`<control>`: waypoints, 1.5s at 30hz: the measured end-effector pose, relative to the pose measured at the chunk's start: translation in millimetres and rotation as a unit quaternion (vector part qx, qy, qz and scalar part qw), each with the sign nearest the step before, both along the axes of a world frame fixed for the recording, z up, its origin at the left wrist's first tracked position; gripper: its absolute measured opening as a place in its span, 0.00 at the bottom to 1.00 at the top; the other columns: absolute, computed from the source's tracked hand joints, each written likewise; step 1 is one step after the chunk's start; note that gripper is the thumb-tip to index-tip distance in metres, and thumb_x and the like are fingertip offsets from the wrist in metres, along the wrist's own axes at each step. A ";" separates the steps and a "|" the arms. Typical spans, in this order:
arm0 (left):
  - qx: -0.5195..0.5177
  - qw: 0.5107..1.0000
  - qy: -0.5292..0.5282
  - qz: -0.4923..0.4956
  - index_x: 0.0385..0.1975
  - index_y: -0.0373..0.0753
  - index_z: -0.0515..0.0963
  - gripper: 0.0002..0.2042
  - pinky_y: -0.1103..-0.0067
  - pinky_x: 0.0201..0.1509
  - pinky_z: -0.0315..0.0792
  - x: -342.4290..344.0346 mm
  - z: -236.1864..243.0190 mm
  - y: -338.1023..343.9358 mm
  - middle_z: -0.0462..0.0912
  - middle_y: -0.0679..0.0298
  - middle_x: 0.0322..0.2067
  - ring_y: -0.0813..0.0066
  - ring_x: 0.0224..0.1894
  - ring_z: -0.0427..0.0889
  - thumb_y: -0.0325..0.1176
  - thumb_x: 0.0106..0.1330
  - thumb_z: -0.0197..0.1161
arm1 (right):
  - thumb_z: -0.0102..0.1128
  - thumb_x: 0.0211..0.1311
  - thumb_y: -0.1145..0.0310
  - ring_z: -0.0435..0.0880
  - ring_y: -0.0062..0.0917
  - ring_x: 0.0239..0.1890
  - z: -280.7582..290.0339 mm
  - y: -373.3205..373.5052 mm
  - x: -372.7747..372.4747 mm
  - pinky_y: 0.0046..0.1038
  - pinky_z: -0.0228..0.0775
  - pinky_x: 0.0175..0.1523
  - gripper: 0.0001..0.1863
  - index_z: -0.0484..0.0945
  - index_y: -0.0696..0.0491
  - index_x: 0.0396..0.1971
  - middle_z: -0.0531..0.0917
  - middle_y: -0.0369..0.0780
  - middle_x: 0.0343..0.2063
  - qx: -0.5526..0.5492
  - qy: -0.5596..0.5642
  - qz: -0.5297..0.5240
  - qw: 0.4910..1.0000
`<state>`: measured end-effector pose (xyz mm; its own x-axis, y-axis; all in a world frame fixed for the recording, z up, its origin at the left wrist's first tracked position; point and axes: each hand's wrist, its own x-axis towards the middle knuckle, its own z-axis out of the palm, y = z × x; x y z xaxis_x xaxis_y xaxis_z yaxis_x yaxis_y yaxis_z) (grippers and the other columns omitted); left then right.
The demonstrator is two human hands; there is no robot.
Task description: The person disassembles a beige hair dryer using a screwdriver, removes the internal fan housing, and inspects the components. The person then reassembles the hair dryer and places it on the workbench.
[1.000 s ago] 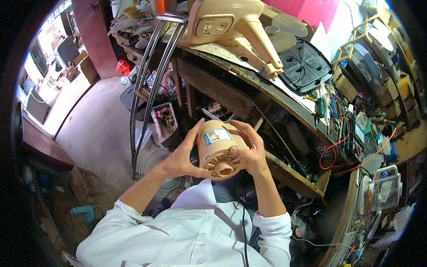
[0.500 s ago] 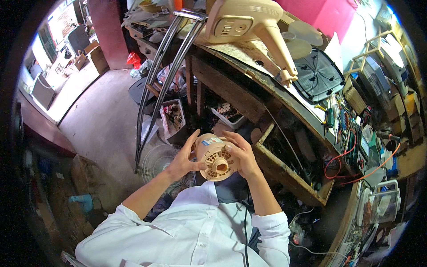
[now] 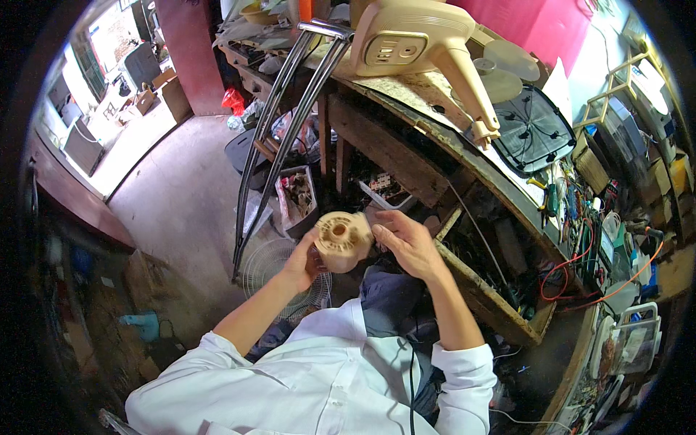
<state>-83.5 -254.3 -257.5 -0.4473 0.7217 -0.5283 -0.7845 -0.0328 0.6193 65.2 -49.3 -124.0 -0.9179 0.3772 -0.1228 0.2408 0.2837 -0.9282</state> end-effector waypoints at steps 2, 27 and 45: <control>-0.006 0.996 -0.083 0.041 0.68 0.45 0.69 0.42 0.50 0.65 0.71 -7.2 -9.6 0.0 0.74 0.55 0.64 0.54 0.66 0.74 0.69 0.62 0.63 | 0.68 0.69 0.58 0.91 0.31 0.36 24.7 4.2 0.5 0.31 0.82 0.42 0.22 0.81 0.61 0.52 0.89 0.47 0.36 0.171 0.007 0.031 0.985; 0.167 0.972 -0.031 0.160 0.58 0.49 0.77 0.30 0.60 0.64 0.73 -254.8 -165.5 184.6 0.82 0.65 0.55 0.59 0.60 0.77 0.66 0.69 0.55 | 0.67 0.55 0.66 0.88 0.40 0.34 -12.8 94.1 -22.0 0.39 0.80 0.40 0.08 0.85 0.54 0.32 0.87 0.43 0.28 0.429 -0.125 -0.087 0.890; 0.023 0.979 0.113 0.166 0.67 0.45 0.70 0.34 0.59 0.62 0.68 -409.7 -175.6 238.2 0.76 0.61 0.59 0.60 0.57 0.77 0.63 0.69 0.56 | 0.65 0.56 0.68 0.85 0.45 0.27 -20.3 98.8 -22.9 0.43 0.79 0.34 0.05 0.82 0.53 0.27 0.84 0.45 0.24 0.377 -0.085 -0.145 0.911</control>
<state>-493.2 -16.1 -433.1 -0.7635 0.5371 -0.3586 -0.5687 -0.2961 0.7674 42.3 49.5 -144.3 -0.7577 0.6373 0.1400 0.5295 0.7259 -0.4390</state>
